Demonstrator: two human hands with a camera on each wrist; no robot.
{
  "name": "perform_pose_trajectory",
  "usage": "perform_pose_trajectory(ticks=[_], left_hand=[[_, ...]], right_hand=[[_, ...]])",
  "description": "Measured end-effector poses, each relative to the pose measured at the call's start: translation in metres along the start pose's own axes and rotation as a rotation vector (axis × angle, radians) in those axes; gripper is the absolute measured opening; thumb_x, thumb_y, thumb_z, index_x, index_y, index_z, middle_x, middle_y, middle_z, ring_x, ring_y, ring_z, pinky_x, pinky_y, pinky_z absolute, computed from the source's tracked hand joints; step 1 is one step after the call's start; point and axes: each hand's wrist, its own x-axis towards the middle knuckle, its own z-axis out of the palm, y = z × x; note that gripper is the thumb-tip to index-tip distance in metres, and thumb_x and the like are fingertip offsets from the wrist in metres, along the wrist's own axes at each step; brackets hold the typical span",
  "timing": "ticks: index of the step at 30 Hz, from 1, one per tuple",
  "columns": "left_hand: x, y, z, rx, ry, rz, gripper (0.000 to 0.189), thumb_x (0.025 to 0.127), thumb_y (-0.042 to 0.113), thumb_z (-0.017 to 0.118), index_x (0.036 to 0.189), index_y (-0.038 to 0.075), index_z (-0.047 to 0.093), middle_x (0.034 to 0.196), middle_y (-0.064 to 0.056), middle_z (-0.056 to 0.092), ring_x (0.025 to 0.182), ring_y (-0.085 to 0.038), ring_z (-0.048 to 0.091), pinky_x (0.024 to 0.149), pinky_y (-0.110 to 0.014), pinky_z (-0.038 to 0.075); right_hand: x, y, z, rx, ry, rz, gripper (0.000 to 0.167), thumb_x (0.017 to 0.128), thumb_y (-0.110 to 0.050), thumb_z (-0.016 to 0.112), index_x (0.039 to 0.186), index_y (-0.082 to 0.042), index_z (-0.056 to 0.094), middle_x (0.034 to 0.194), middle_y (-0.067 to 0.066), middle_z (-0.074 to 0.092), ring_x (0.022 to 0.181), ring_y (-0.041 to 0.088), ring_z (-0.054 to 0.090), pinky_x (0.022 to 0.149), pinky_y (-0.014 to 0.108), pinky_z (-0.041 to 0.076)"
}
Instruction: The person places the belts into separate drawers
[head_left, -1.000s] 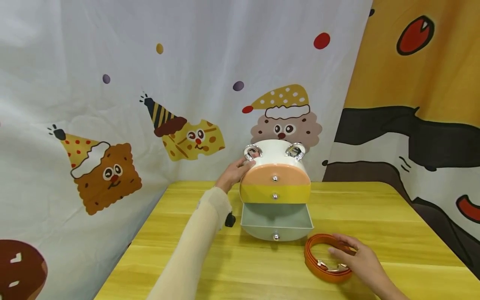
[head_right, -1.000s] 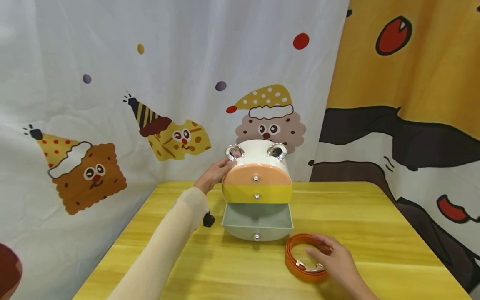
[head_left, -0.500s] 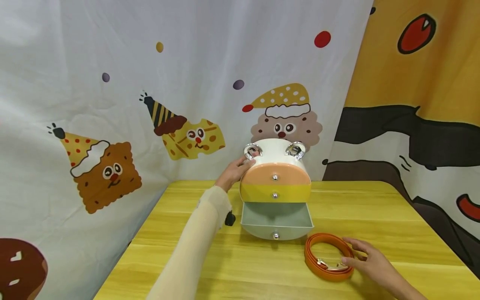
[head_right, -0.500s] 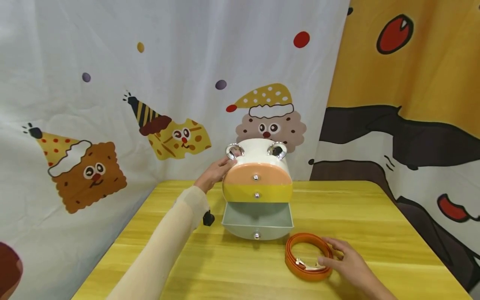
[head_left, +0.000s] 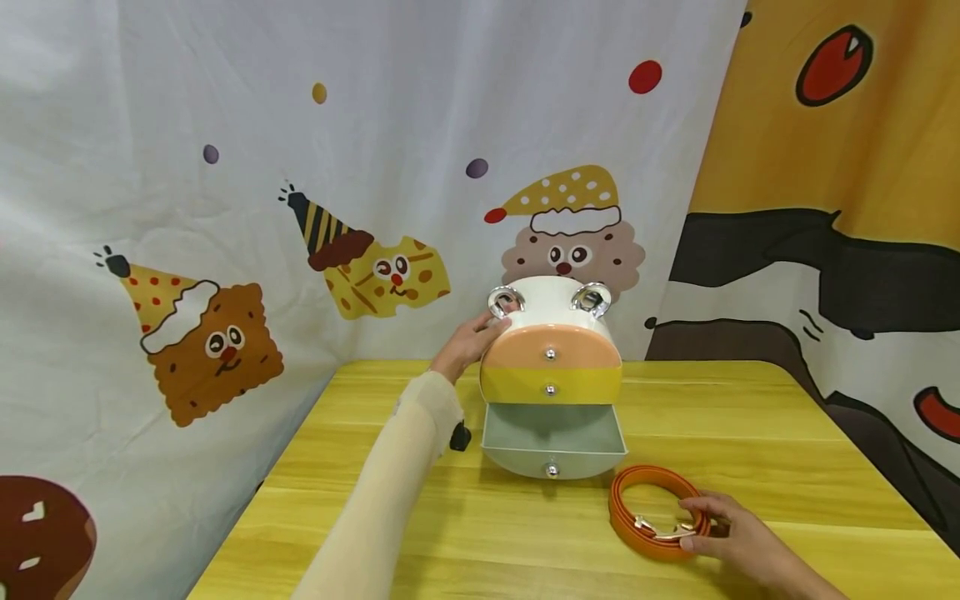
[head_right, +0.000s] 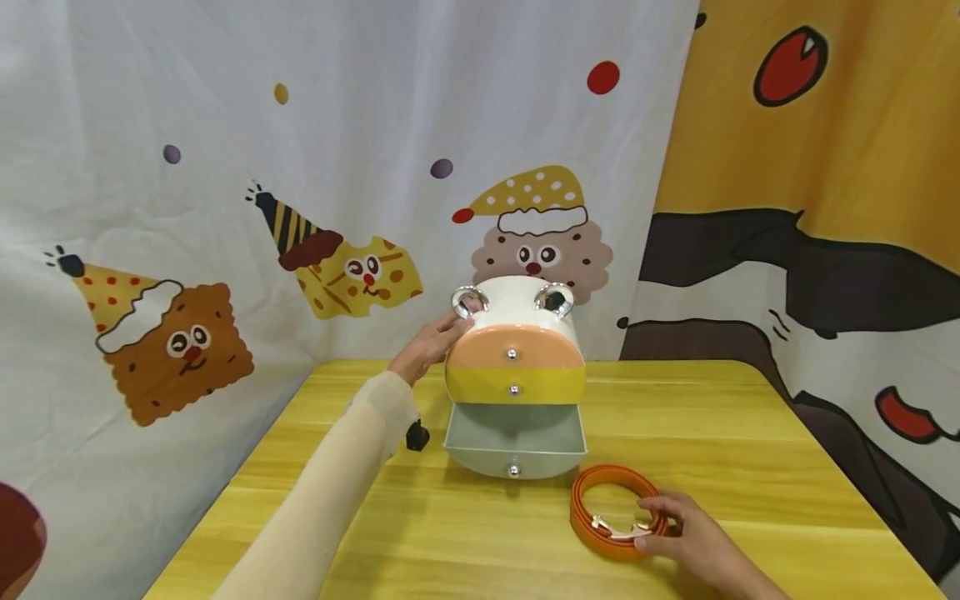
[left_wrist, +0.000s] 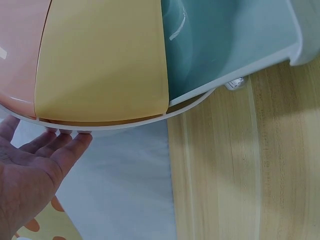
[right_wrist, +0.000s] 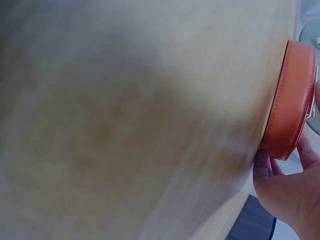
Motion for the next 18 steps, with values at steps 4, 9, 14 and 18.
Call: perform_pose_trajectory(ticks=[4,9,14,18], left_hand=[[0.0004,-0.0001,0.0003,-0.001,0.001,-0.003,0.086,0.086,0.069,0.061,0.157,0.028,0.033,0.158,-0.014,0.033,0.144,-0.033,0.031,0.113,-0.048,0.031],[0.0016,-0.0016,0.0005,-0.003,0.001,0.014,0.084,0.087,0.068,0.061,0.156,0.028,0.035,0.157,-0.015,0.034,0.143,-0.034,0.033,0.113,-0.048,0.032],[0.0012,-0.001,0.0006,0.002,0.004,0.025,0.083,0.088,0.067,0.062,0.156,0.027,0.035,0.156,-0.017,0.035,0.142,-0.035,0.033,0.113,-0.048,0.032],[0.0012,-0.0006,0.0002,0.007,0.005,0.018,0.085,0.086,0.069,0.061,0.156,0.028,0.035,0.157,-0.016,0.034,0.143,-0.035,0.032,0.113,-0.049,0.031]], right_hand=[[-0.0008,0.0016,0.0019,-0.017,0.016,0.01,0.048,0.085,-0.026,0.08,0.121,0.003,0.065,0.138,0.038,0.039,0.12,0.043,0.048,0.08,0.019,0.049],[-0.0014,0.0024,0.0005,-0.064,0.001,0.019,0.048,0.08,-0.034,0.083,0.114,-0.004,0.067,0.14,0.042,0.035,0.122,0.052,0.046,0.085,0.026,0.05],[-0.0023,0.0046,-0.0014,-0.064,-0.026,0.0,0.05,0.076,-0.035,0.086,0.111,-0.005,0.066,0.139,0.046,0.031,0.121,0.056,0.046,0.088,0.037,0.051],[-0.002,0.0043,-0.0002,-0.08,-0.004,-0.003,0.046,0.075,-0.034,0.086,0.105,-0.006,0.066,0.139,0.046,0.032,0.12,0.056,0.048,0.088,0.041,0.051]])
